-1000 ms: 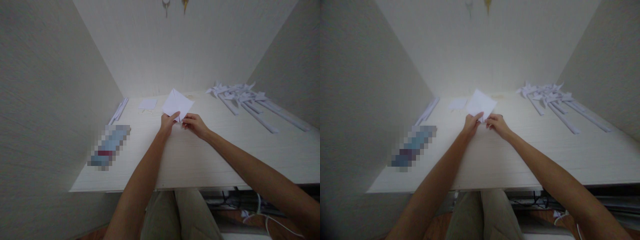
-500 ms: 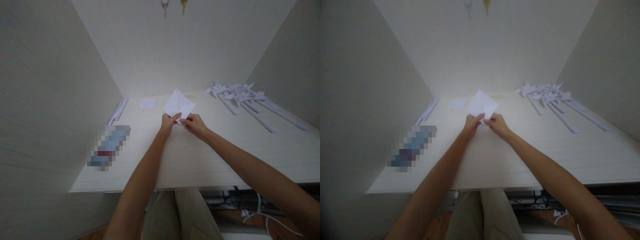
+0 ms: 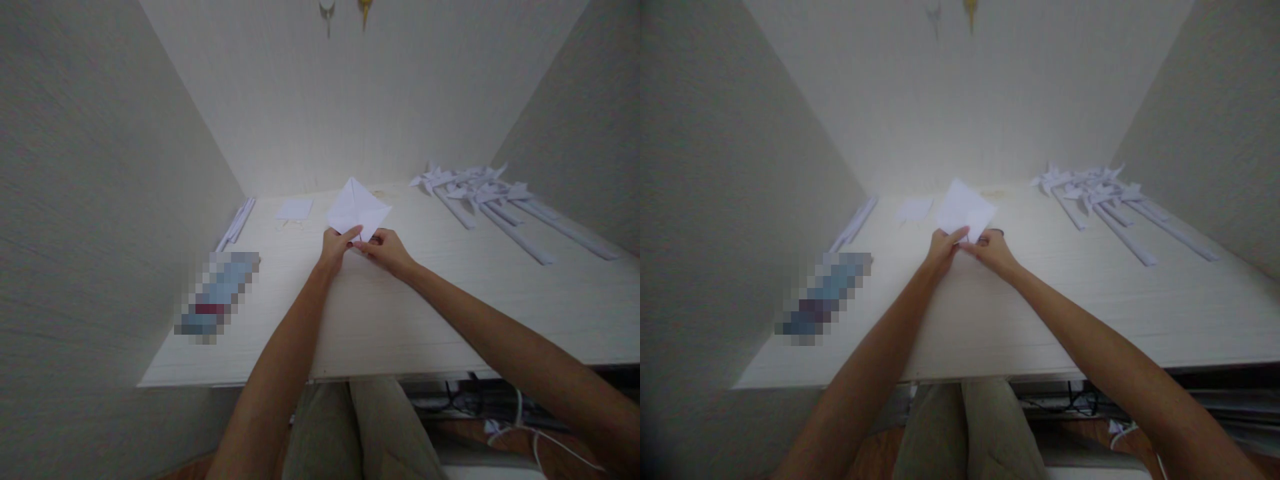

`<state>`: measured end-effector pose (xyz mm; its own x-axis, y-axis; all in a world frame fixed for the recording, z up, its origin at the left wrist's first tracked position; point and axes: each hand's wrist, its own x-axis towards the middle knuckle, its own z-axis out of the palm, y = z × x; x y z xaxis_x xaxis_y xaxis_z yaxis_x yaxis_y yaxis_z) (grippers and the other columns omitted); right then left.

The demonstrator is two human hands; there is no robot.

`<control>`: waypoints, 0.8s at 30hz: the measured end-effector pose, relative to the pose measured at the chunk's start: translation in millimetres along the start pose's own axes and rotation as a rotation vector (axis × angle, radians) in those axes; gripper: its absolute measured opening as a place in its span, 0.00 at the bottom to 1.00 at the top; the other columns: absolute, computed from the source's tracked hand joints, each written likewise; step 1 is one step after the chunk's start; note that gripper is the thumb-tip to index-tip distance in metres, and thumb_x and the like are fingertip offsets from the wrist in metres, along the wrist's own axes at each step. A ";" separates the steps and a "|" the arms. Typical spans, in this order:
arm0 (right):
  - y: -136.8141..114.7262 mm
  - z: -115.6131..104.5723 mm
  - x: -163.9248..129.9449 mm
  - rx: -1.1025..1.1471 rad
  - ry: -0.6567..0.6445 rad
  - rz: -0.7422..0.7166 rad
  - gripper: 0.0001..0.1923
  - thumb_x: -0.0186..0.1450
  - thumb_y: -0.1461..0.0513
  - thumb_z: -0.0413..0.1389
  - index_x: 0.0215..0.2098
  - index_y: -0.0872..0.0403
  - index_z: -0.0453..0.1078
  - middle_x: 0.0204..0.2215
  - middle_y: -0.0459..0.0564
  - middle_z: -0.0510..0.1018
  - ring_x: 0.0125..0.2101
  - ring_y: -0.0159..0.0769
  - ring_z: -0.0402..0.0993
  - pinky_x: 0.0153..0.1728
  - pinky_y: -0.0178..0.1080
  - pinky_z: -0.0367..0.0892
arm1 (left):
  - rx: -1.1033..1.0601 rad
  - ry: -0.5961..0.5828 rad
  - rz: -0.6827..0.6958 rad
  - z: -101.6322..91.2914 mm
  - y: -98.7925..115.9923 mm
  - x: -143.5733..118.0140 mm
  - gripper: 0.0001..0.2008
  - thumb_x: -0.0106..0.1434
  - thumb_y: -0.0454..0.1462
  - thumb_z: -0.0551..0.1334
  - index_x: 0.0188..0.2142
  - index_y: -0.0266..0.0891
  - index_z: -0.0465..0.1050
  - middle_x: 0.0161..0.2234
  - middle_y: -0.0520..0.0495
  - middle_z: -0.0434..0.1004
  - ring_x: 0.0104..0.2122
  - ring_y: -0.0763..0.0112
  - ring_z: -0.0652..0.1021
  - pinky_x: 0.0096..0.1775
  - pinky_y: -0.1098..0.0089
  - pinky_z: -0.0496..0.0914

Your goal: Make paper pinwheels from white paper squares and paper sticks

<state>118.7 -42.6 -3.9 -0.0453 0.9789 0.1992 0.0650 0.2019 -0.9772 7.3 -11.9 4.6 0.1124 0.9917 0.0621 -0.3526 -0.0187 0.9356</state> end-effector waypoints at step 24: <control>8.7 -4.2 5.0 0.047 0.051 0.032 0.11 0.47 0.59 0.59 0.17 0.57 0.64 0.12 0.41 0.64 0.14 0.23 0.56 0.16 0.31 0.50 | -0.218 0.215 0.063 -8.9 3.8 8.3 0.09 0.42 0.35 0.65 0.24 0.34 0.68 0.26 0.49 0.72 0.29 0.76 0.72 0.32 0.74 0.66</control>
<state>123.2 -35.7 -11.1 0.0071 0.9853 0.1705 0.0182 0.1703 -0.9852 -1.4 -2.6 5.5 -0.1071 0.9940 0.0212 -0.5460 -0.0766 0.8343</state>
